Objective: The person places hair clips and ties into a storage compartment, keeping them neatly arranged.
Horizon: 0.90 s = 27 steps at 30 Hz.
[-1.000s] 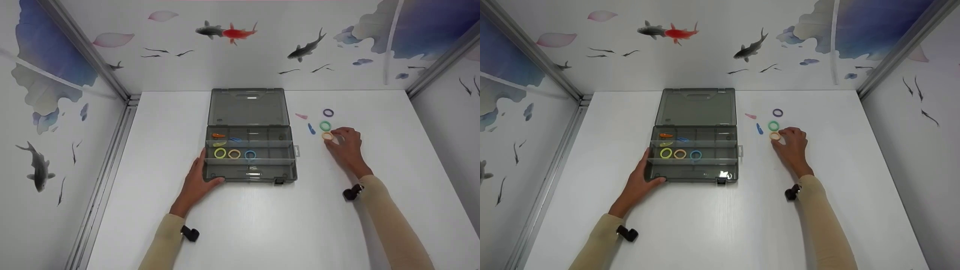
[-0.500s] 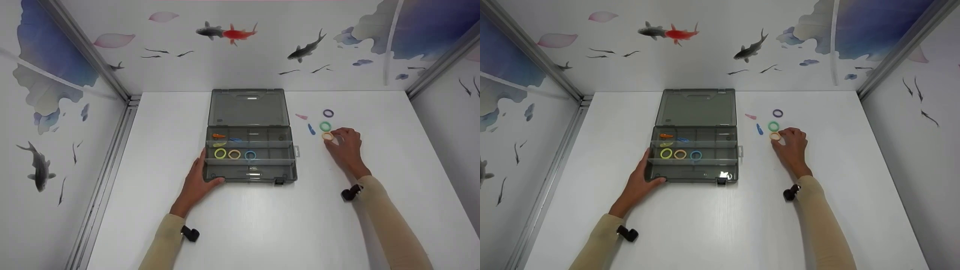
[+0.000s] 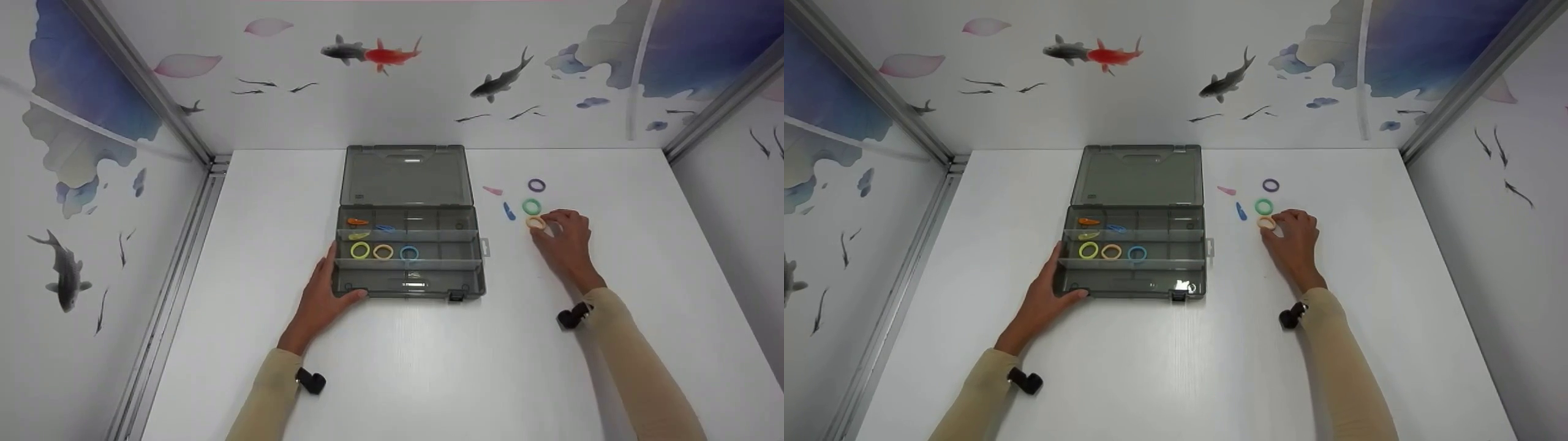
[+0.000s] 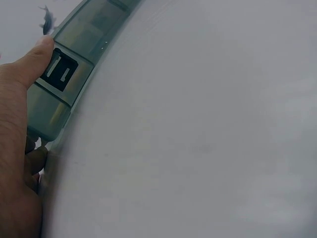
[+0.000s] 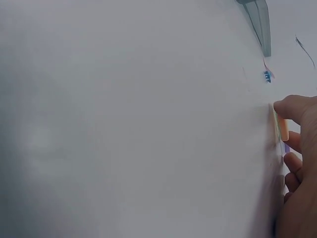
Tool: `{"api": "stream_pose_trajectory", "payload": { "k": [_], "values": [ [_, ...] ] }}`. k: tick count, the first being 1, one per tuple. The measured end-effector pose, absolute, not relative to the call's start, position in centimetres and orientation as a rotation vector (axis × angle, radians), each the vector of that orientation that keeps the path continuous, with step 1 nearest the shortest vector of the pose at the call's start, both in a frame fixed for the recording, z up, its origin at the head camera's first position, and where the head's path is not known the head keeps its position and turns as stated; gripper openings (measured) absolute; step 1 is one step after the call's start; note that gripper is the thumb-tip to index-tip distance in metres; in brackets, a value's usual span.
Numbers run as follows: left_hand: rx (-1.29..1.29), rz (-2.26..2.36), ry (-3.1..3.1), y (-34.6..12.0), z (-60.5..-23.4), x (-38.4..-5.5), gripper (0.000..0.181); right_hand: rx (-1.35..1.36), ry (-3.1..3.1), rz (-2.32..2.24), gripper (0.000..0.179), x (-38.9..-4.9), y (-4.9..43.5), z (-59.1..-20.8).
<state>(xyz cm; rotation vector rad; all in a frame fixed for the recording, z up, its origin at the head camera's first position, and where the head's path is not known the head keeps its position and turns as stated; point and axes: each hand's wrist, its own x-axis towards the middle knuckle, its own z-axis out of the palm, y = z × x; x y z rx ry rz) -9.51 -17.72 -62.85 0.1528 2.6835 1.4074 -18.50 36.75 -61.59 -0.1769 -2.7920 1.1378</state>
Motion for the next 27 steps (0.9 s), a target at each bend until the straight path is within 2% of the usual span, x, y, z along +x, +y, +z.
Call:
{"api": "stream_pose_trajectory", "payload": {
  "k": [8,17,27],
  "values": [
    [0.159,1.4,2.689,-17.7,-62.7,-9.5,0.125,-0.205,-2.812,1.192,0.043,-18.0,36.5,-60.8],
    [0.138,1.388,2.695,-17.5,-62.5,-9.4,0.124,0.048,-2.704,1.18,0.031,-17.6,36.2,-60.7],
    [0.14,1.386,2.703,-17.4,-62.7,-9.5,0.125,0.161,-2.609,1.238,0.029,-17.2,34.4,-59.7]
  ]
}}
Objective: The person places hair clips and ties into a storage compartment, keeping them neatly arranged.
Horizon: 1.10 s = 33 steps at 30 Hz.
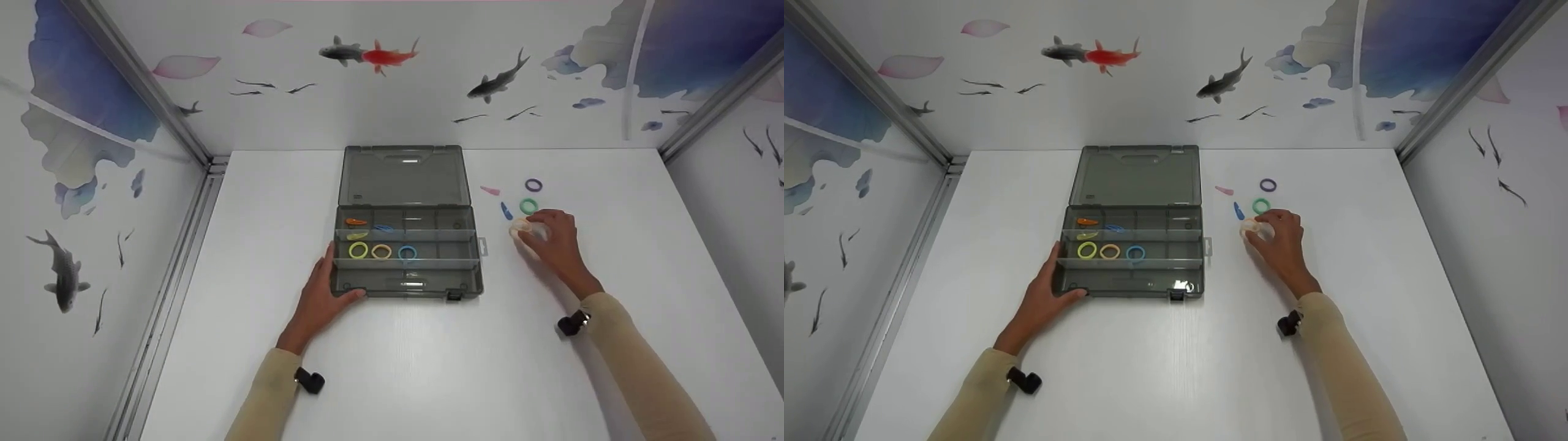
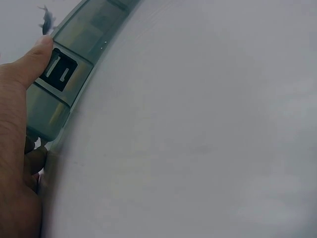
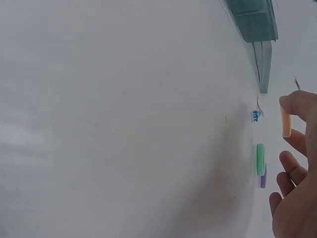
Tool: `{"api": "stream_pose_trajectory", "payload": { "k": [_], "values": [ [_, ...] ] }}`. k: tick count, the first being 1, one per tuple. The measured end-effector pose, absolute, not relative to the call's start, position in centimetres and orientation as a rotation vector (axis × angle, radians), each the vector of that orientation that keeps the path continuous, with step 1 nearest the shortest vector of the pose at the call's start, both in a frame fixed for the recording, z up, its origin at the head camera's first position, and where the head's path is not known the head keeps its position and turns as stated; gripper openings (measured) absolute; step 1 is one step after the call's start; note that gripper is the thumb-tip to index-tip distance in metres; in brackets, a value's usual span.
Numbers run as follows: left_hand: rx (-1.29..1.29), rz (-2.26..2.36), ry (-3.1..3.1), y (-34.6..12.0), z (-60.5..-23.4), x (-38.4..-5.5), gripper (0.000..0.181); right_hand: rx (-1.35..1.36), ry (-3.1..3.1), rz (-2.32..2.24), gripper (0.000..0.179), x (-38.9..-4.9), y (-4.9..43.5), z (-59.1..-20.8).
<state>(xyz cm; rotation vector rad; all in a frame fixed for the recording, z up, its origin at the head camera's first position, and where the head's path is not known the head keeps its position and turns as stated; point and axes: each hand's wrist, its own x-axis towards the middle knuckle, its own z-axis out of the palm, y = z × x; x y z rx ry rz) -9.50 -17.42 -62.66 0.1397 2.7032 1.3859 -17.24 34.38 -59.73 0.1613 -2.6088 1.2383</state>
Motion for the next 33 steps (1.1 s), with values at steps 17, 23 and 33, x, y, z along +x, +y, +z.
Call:
{"api": "stream_pose_trajectory", "payload": {
  "k": [17,23,33],
  "values": [
    [0.151,1.382,2.693,-17.4,-62.5,-9.5,0.125,0.31,-2.628,1.208,0.03,-16.3,31.5,-58.3],
    [0.155,1.402,2.69,-17.4,-62.3,-9.7,0.126,0.387,-2.611,1.204,0.03,-16.2,30.3,-57.7],
    [0.172,1.396,2.701,-17.6,-62.8,-9.5,0.124,0.443,-2.661,1.211,0.031,-15.5,27.7,-57.0]
  ]
}}
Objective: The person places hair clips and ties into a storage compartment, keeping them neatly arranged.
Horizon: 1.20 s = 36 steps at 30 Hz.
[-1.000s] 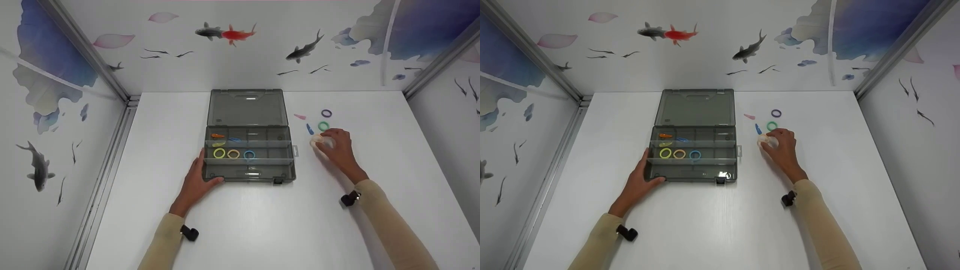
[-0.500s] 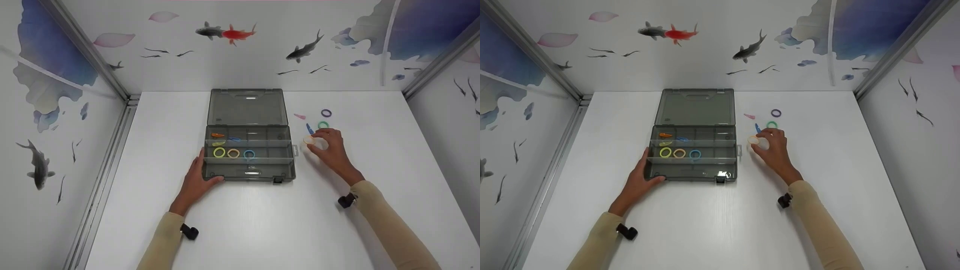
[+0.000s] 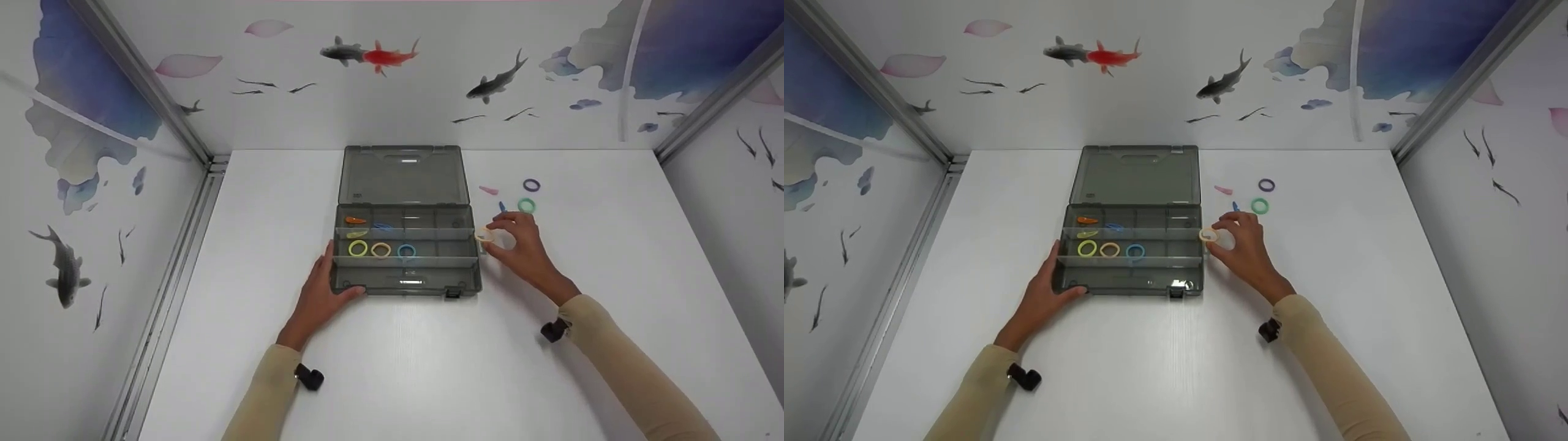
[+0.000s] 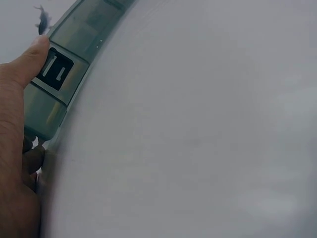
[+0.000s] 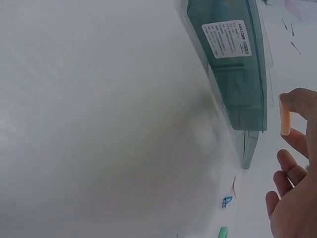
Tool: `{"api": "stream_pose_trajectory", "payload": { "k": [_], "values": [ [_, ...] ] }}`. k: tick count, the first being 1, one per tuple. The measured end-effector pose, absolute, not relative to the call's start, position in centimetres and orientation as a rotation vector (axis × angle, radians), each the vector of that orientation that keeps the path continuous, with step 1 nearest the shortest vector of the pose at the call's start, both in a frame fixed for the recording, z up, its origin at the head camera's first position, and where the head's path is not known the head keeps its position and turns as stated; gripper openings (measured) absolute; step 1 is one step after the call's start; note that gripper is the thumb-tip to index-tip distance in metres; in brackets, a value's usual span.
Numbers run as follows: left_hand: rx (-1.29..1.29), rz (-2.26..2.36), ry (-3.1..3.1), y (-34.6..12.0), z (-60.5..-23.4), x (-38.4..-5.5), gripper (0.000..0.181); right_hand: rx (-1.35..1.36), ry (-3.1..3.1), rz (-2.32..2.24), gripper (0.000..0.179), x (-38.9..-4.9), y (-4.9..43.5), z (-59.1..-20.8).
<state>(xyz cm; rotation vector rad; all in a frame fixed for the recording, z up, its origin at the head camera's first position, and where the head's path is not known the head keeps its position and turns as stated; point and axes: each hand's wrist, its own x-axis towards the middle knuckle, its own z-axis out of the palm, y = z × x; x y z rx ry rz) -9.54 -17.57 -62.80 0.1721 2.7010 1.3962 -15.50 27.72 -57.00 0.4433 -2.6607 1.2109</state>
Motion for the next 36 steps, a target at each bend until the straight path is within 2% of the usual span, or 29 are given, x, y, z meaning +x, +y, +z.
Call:
{"api": "stream_pose_trajectory", "payload": {
  "k": [18,36],
  "values": [
    [0.142,1.398,2.691,-17.6,-62.7,-9.2,0.125,0.737,-2.715,1.16,0.031,-15.3,22.6,-56.6],
    [0.115,1.405,2.663,-17.4,-62.4,-9.3,0.127,0.917,-2.645,1.123,0.034,-16.8,20.6,-56.6]
  ]
}}
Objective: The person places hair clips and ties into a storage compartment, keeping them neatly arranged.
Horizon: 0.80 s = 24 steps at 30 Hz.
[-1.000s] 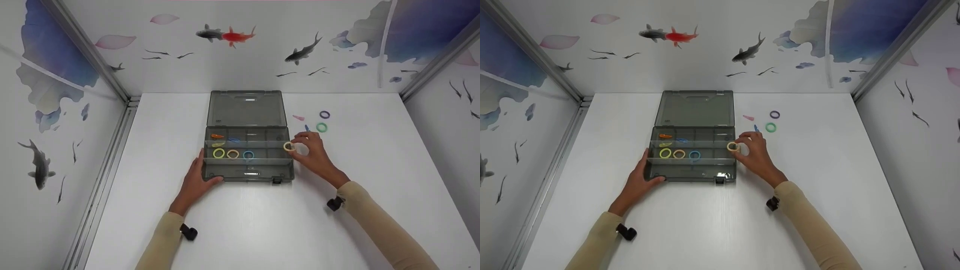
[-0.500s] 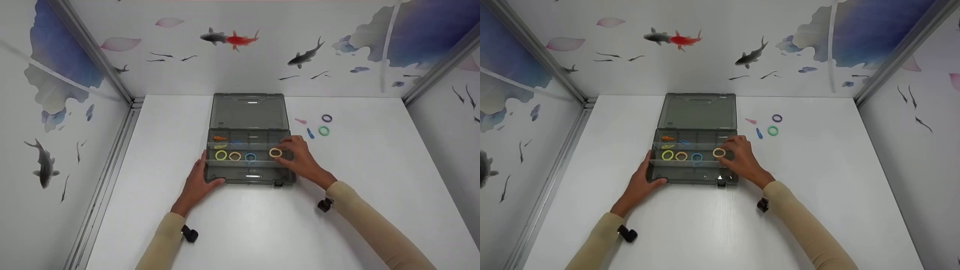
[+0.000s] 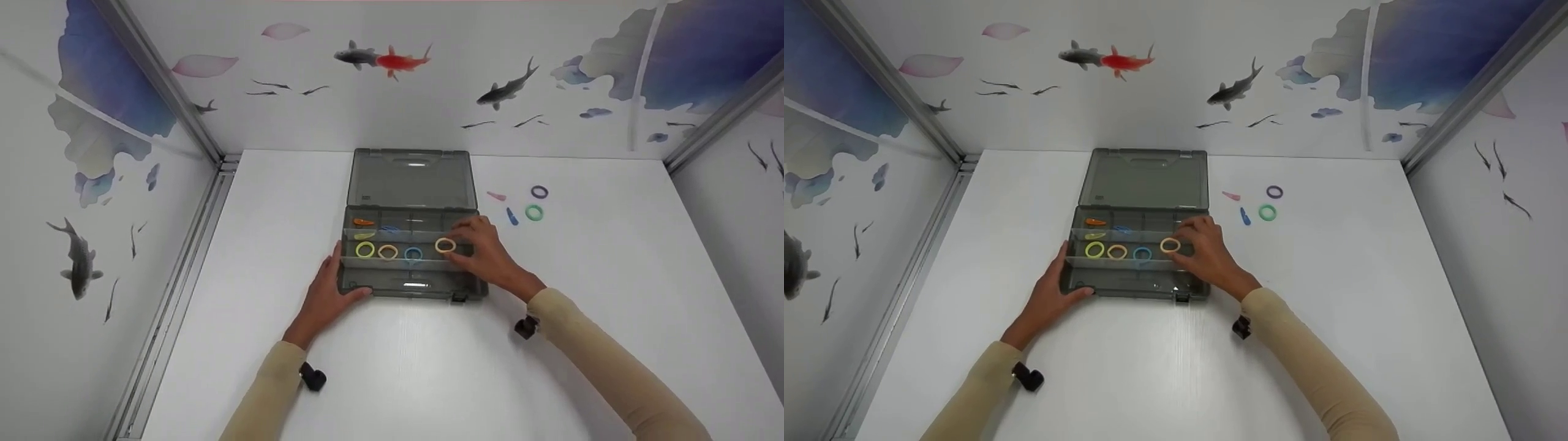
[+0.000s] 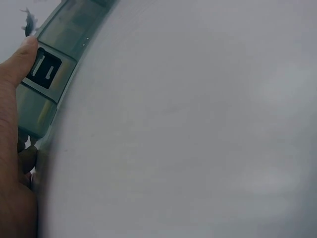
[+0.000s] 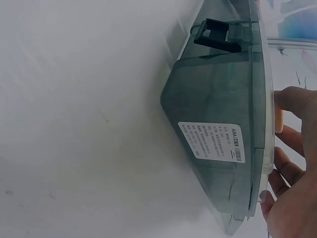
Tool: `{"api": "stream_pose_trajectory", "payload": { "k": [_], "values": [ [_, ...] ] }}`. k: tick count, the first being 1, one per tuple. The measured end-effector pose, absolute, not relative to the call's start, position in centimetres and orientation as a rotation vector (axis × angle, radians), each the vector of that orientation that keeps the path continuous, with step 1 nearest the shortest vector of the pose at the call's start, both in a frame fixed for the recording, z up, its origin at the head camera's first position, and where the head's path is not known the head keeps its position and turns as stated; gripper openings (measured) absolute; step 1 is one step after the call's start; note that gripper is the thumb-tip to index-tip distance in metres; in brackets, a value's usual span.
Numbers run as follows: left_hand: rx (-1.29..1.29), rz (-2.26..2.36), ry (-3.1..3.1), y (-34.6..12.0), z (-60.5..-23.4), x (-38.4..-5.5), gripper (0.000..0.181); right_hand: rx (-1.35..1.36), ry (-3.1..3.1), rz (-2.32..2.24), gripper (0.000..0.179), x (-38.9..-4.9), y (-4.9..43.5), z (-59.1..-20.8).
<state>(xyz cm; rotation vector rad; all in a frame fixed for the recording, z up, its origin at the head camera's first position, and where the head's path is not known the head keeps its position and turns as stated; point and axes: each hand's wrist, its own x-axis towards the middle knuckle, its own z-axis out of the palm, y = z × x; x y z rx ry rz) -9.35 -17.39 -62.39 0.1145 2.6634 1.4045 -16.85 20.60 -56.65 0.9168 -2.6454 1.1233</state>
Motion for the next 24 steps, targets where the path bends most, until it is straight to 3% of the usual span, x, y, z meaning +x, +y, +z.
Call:
{"api": "stream_pose_trajectory", "payload": {
  "k": [24],
  "values": [
    [0.185,1.408,2.704,-17.5,-62.6,-9.5,0.127,0.86,-2.8,1.106,0.033,-18.0,19.0,-56.6]
  ]
}}
